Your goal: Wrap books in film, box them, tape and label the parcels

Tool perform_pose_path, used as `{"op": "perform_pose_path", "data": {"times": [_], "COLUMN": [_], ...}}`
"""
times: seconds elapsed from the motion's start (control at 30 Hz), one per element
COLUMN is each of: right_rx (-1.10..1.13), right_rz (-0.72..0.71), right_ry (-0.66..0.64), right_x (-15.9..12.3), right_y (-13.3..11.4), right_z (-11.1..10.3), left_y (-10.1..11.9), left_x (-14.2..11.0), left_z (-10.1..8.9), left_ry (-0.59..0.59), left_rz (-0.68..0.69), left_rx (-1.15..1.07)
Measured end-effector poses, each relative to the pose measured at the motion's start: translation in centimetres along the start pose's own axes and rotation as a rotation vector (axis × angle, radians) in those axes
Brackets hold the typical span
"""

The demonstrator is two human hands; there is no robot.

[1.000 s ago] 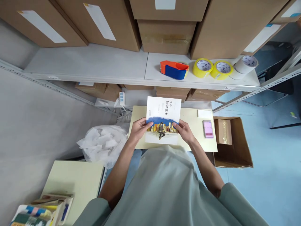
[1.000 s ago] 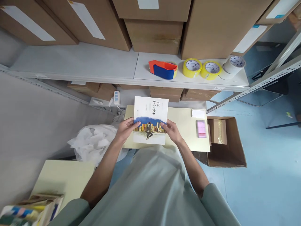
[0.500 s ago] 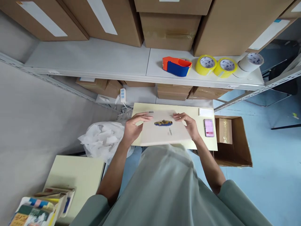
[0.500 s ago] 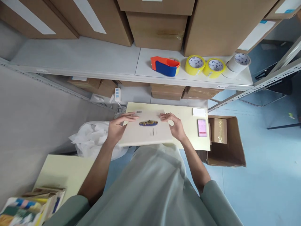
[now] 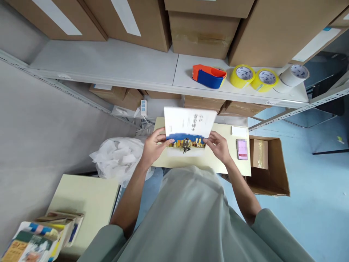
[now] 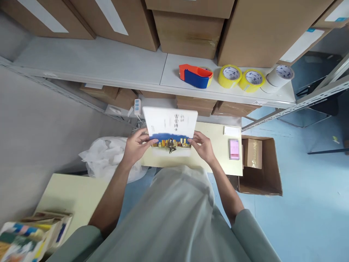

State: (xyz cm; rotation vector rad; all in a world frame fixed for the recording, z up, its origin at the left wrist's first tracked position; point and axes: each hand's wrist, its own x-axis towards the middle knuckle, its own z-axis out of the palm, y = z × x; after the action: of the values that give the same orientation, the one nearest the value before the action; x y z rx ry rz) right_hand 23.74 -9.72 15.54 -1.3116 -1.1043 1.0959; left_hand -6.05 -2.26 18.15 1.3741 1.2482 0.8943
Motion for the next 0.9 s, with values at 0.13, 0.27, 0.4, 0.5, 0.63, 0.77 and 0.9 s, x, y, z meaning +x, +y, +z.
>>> {"op": "perform_pose_path", "data": {"times": [0.13,0.27,0.4,0.5,0.63,0.77,0.9], "right_rx": [-0.009,-0.010,0.057,0.076,0.054,0.063,0.063], "right_rz": [0.078,0.140,0.208,0.290,0.335,0.359,0.353], "right_ry": [-0.003,-0.027,-0.092,-0.071,-0.071,-0.081,-0.045], "right_x": [0.5,0.8,0.9,1.1,1.5,1.8,1.7], "right_y": [0.8,1.3,1.4,1.0,0.5,0.9,1.4], "right_z": [0.0,-0.9,-1.3,-1.1,-1.0,-1.2,-1.5], "left_y": [-1.7,-2.6,-2.6,-2.0,-0.9,0.1,0.4], "left_x": [0.0,0.1,0.6,1.1,1.8,2.2,2.4], "left_z": [0.1,-0.7,-1.0,-0.5,0.5,1.2,2.1], "left_ry": [-0.072,-0.156,-0.259,-0.210,-0.169,-0.149,-0.135], "left_rz": [-0.047,-0.102,-0.150,-0.179,-0.166,-0.138,-0.148], "left_rx": [-0.052,-0.052,-0.093,-0.017,0.073,0.171,0.174]}}
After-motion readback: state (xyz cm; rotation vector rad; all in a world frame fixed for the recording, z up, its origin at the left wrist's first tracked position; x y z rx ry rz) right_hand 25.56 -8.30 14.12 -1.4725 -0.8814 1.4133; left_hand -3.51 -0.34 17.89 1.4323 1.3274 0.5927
